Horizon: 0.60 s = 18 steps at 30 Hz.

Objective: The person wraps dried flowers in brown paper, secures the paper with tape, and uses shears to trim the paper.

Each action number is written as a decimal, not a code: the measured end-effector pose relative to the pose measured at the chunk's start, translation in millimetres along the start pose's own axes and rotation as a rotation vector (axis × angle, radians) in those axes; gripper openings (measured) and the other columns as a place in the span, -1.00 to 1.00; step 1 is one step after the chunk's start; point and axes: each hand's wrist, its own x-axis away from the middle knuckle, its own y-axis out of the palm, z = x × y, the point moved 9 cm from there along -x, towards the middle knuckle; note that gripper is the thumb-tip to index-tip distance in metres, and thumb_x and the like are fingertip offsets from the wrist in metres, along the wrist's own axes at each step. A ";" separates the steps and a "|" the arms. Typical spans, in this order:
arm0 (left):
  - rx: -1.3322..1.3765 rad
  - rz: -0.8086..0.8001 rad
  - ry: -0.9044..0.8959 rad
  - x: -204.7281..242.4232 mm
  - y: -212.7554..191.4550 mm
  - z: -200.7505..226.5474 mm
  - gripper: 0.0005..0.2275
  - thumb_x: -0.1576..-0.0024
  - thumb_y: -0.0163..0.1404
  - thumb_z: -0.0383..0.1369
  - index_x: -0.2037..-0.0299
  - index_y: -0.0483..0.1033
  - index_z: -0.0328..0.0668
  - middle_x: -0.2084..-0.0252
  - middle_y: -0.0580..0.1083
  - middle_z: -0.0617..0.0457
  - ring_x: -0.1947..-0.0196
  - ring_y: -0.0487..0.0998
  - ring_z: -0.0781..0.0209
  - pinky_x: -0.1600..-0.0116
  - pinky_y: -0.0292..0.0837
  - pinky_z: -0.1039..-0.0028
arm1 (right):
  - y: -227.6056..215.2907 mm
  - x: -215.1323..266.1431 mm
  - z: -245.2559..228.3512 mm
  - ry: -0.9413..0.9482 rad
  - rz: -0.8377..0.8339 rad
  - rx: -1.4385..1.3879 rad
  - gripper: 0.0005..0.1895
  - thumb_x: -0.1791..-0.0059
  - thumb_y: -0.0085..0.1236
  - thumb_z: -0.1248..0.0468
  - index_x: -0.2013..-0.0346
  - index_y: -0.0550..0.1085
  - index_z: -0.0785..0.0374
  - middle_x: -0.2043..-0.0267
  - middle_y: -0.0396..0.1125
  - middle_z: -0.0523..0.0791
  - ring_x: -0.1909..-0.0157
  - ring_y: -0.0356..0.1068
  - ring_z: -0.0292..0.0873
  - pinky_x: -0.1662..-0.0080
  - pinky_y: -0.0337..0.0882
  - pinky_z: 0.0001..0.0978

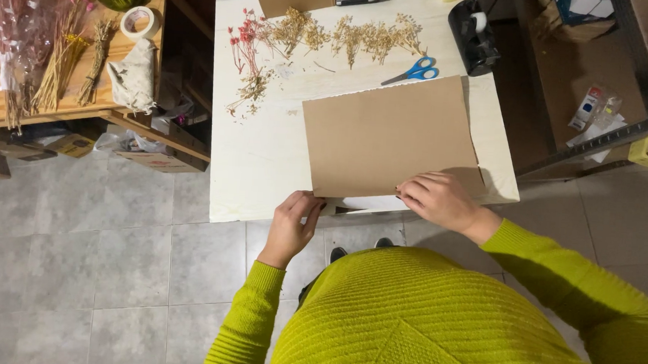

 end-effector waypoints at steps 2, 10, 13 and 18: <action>-0.003 0.002 0.001 -0.3 -0.5 0.2 -0.89 -0.08 0.14 -0.62 0.22 0.55 -0.33 0.25 0.54 -0.07 0.28 0.60 -0.03 0.19 0.53 0.30 | -4.3 -4.7 -4.9 -0.008 0.000 0.003 -0.88 0.08 0.33 0.27 0.36 0.55 0.23 0.25 0.52 -0.15 0.21 0.53 -0.15 0.15 0.53 -0.28; 0.004 0.000 0.000 3.4 1.1 -5.7 -0.90 -0.08 0.14 -0.62 0.25 0.53 -0.34 0.25 0.54 -0.07 0.27 0.60 -0.04 0.18 0.53 0.30 | -5.0 -8.4 -14.5 -0.051 0.006 -0.030 -0.85 0.11 0.30 0.26 0.26 0.59 0.17 0.17 0.51 -0.16 0.13 0.52 -0.17 0.11 0.51 -0.29; 0.011 -0.034 -0.073 4.7 4.2 -13.7 -0.90 -0.10 0.09 -0.66 0.22 0.52 -0.37 0.25 0.53 -0.09 0.29 0.60 -0.03 0.21 0.54 0.31 | 1.6 -11.9 -16.2 -0.046 -0.001 -0.014 -0.84 0.11 0.30 0.26 0.25 0.59 0.18 0.16 0.50 -0.17 0.11 0.51 -0.16 0.09 0.51 -0.28; 0.050 -0.045 -0.021 4.9 4.2 -7.0 -0.93 -0.06 0.14 -0.62 0.30 0.53 -0.36 0.20 0.54 -0.11 0.23 0.62 -0.04 0.15 0.56 0.31 | 5.3 -30.9 -25.2 0.010 0.008 -0.013 -0.78 0.15 0.32 0.24 0.24 0.58 0.17 0.13 0.49 -0.18 0.07 0.49 -0.14 0.07 0.51 -0.27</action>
